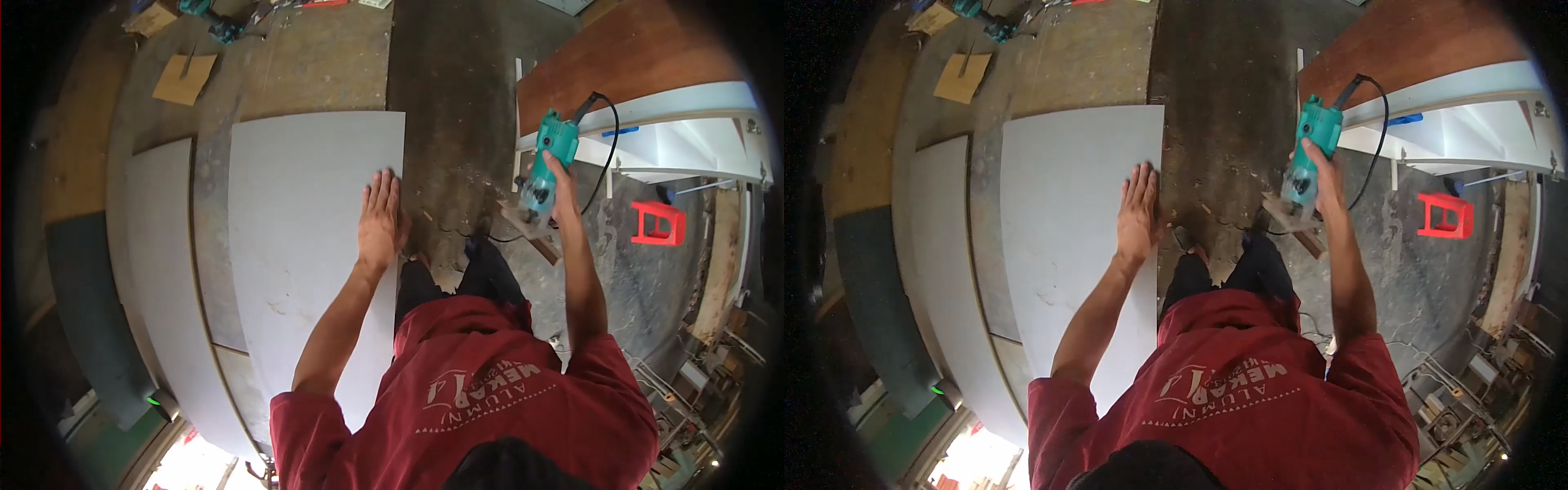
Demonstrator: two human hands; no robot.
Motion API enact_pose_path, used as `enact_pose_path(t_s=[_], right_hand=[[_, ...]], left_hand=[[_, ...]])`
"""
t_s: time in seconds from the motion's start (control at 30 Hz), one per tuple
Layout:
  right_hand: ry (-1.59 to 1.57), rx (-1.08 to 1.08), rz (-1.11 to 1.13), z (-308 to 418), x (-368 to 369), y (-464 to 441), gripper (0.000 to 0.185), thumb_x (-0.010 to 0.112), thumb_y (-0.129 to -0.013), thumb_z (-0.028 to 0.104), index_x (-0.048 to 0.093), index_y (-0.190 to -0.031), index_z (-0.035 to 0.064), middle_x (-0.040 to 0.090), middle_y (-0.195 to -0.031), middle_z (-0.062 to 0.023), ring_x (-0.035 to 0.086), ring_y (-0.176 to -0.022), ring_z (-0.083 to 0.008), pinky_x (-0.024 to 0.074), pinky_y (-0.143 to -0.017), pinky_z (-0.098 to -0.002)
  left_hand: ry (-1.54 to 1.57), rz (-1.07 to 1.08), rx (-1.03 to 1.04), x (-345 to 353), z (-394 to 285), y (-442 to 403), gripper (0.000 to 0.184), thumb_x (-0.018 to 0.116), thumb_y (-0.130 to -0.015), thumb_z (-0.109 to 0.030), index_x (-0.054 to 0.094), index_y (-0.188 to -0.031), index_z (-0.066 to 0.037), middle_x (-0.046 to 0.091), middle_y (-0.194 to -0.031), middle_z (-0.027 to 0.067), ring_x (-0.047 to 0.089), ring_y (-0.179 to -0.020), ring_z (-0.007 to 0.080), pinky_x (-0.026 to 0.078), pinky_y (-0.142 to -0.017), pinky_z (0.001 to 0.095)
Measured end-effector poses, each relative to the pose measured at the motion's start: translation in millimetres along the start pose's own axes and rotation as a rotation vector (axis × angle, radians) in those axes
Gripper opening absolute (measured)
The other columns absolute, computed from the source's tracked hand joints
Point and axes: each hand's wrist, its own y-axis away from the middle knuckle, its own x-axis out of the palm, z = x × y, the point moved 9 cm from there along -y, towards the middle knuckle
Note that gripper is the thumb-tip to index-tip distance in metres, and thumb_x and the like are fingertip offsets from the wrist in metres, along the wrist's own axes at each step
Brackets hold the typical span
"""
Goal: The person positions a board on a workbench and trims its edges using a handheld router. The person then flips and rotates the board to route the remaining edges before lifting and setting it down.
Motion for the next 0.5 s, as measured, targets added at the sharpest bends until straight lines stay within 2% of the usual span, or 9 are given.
enact_pose_path(t_s=[0.07, 0.13, 0.2, 0.27, 0.3, 0.33, 0.4, 0.43, 0.5], right_hand=[[0.397, -0.038, 0.054, 1, -21, -1, 0.041, 0.077, -0.085, 0.035, 0.067, -0.106, 0.0019, 0.07, -0.088, -0.0102, 0.067, -0.077, -0.0176, 0.0527, -0.072, -0.0336], [0.481, -0.072, 0.11, 10, -26, 1, 0.04, 0.077, -0.085, 0.033, 0.069, -0.106, -0.0001, 0.071, -0.092, -0.009, 0.066, -0.081, -0.0166, 0.0513, -0.074, -0.0324], [0.641, -0.253, 0.21, 24, -25, -4, 0.04, 0.077, -0.084, 0.029, 0.068, -0.108, -0.0013, 0.07, -0.095, -0.009, 0.066, -0.084, -0.0177, 0.0511, -0.077, -0.0333], [0.65, -0.254, 0.273, 18, -38, -21, 0.04, 0.077, -0.082, 0.026, 0.068, -0.11, -0.0005, 0.07, -0.097, -0.0094, 0.065, -0.085, -0.0184, 0.051, -0.078, -0.0345], [0.671, -0.272, 0.291, 19, -42, -26, 0.04, 0.078, -0.081, 0.026, 0.068, -0.11, -0.0004, 0.071, -0.097, -0.0099, 0.065, -0.086, -0.0185, 0.0514, -0.078, -0.035], [0.693, -0.295, 0.313, 22, -45, -36, 0.04, 0.078, -0.081, 0.026, 0.068, -0.11, -0.0004, 0.071, -0.097, -0.0104, 0.066, -0.086, -0.0186, 0.0517, -0.078, -0.0355], [0.69, -0.292, 0.371, 25, -48, -60, 0.042, 0.079, -0.079, 0.025, 0.068, -0.11, -0.0009, 0.071, -0.097, -0.0111, 0.067, -0.086, -0.019, 0.0523, -0.077, -0.0356], [0.685, -0.29, 0.386, 29, -47, -71, 0.042, 0.079, -0.079, 0.024, 0.068, -0.11, -0.0011, 0.071, -0.097, -0.0114, 0.067, -0.086, -0.0191, 0.0525, -0.077, -0.0356], [0.632, -0.284, 0.443, 34, -41, -95, 0.041, 0.08, -0.078, 0.021, 0.068, -0.109, -0.0014, 0.072, -0.097, -0.0117, 0.067, -0.085, -0.019, 0.0529, -0.078, -0.0354]], left_hand=[[0.008, -0.127, 0.035, 0, 7, -36, 0.071, 0.067, -0.083, -0.011, 0.04, -0.148, 0.001, 0.034, -0.159, 0.0201, 0.03, -0.149, 0.0352, 0.024, -0.122, 0.0478], [-0.04, -0.155, 0.011, 5, 15, -76, 0.068, 0.067, -0.083, -0.011, 0.043, -0.146, 0.001, 0.038, -0.156, 0.0207, 0.033, -0.147, 0.0358, 0.026, -0.121, 0.0481], [-0.091, -0.191, -0.026, 4, 19, -109, 0.065, 0.066, -0.083, -0.011, 0.047, -0.144, 0.001, 0.041, -0.154, 0.0212, 0.035, -0.145, 0.0365, 0.029, -0.12, 0.0484], [-0.166, -0.235, -0.064, -5, 18, -139, 0.059, 0.066, -0.084, -0.012, 0.052, -0.139, 0.0, 0.05, -0.146, 0.021, 0.045, -0.137, 0.0379, 0.035, -0.116, 0.0484], [-0.134, -0.328, -0.061, -17, 15, -150, 0.042, 0.066, -0.084, -0.016, 0.064, -0.124, -0.002, 0.062, -0.129, 0.0185, 0.057, -0.122, 0.0372, 0.041, -0.108, 0.0499], [-0.154, -0.334, -0.076, -22, 12, -160, 0.042, 0.066, -0.084, -0.016, 0.064, -0.124, -0.002, 0.062, -0.129, 0.0185, 0.057, -0.122, 0.0372, 0.041, -0.108, 0.0499], [-0.141, -0.115, -0.34, -16, 28, -175, 0.026, 0.068, -0.083, -0.017, 0.071, -0.105, -0.003, 0.069, -0.111, 0.0152, 0.062, -0.109, 0.0351, 0.044, -0.101, 0.0501], [-0.159, -0.122, -0.364, -18, 27, -181, 0.026, 0.068, -0.083, -0.017, 0.071, -0.105, -0.003, 0.069, -0.111, 0.0152, 0.062, -0.109, 0.0351, 0.044, -0.101, 0.0501], [-0.145, -0.13, -0.429, -19, 27, -188, 0.017, 0.069, -0.083, -0.016, 0.074, -0.095, -0.004, 0.071, -0.101, 0.0139, 0.063, -0.105, 0.0338, 0.045, -0.1, 0.0491]])
